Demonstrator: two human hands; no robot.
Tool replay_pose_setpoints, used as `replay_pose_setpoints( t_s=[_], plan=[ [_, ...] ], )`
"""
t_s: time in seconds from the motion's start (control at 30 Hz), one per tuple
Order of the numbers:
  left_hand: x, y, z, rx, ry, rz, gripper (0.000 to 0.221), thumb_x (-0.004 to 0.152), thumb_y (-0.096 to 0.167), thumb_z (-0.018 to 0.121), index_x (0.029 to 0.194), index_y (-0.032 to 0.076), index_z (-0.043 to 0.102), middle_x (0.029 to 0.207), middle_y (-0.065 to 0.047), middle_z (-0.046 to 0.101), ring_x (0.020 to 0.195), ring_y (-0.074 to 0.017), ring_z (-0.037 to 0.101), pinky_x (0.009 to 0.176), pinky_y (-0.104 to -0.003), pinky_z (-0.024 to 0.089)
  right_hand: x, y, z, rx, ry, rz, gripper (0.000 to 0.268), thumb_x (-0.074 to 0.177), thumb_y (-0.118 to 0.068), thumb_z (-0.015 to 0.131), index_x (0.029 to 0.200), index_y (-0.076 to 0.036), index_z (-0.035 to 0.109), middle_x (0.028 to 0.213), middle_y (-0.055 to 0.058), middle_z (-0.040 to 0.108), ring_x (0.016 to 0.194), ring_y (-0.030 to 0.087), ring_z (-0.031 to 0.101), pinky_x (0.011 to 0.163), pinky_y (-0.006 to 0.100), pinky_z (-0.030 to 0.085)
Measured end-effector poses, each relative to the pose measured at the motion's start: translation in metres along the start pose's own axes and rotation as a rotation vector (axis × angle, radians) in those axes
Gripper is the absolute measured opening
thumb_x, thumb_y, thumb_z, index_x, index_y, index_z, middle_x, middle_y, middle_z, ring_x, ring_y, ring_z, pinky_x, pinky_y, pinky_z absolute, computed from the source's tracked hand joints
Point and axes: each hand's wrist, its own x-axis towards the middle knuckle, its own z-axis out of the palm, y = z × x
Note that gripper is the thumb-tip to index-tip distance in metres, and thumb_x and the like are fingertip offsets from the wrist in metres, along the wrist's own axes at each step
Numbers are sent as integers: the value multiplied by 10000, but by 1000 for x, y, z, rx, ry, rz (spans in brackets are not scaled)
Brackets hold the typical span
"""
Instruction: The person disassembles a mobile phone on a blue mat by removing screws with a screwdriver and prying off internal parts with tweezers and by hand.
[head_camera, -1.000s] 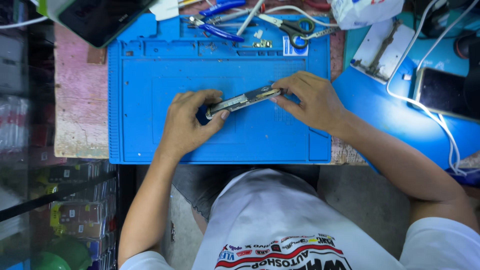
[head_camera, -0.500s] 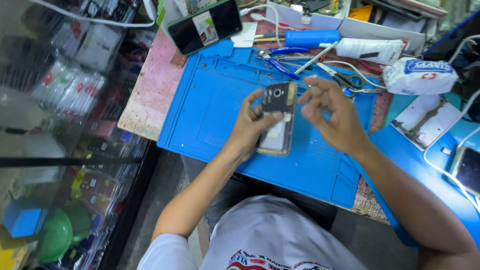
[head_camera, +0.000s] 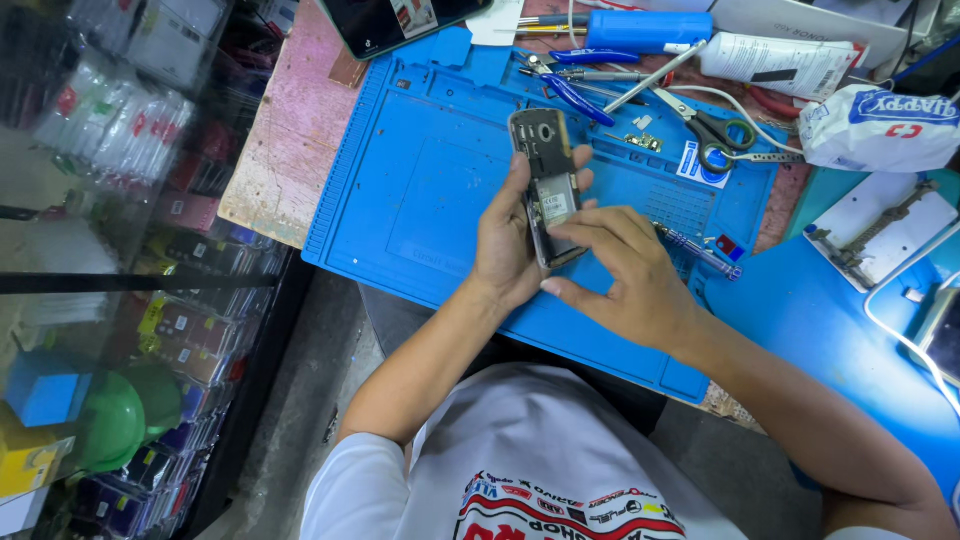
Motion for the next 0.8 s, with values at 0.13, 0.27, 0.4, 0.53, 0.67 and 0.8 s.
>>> replay_pose_setpoints(
  t_s=[0.13,0.27,0.4,0.53,0.67,0.8],
  plan=[
    [-1,-3,0,390,41,235,763,1082,353,551,1709,239,131,1454,-90,482,1237,-182,500,1050,-347,456,-1,-8,3,212,27,240,445,867,-176,829,1243,-2,667,1189,140,673,1059,239,669,911,334,533],
    [-5,-7,-1,625,-41,344,924,1050,245,672,1729,191,48,1466,-91,430,1289,-177,468,1148,-321,403,-3,-4,7,375,30,435,303,953,-173,780,1199,-18,697,1057,90,717,967,159,706,861,294,561],
    [-11,-10,-3,809,-128,382,965,1033,206,719,1717,167,40,1441,-111,468,1257,-193,528,1111,-350,488,-2,1,2,189,-107,693,282,815,-177,831,1020,-27,709,828,44,724,573,163,622,512,302,470],
    [-13,2,-7,899,-226,348,978,1025,180,776,1685,165,56,1520,-104,417,1299,-199,503,1098,-356,477,-1,2,-5,272,-141,693,286,810,-187,827,1011,-32,696,737,35,721,548,89,617,478,274,461],
    [-16,17,-12,880,-206,216,1004,1009,207,763,1721,173,55,1563,-141,445,1336,-243,542,1132,-418,541,-1,4,-7,595,-140,617,241,885,-157,816,1004,-8,669,844,60,734,737,52,658,645,270,530],
    [-21,18,-17,738,-157,271,997,1018,225,744,1713,181,31,1601,-165,437,1387,-250,553,1187,-429,528,-1,5,-2,620,-151,533,185,925,-103,793,1023,1,675,895,67,724,828,65,681,753,262,572]
  ],
)
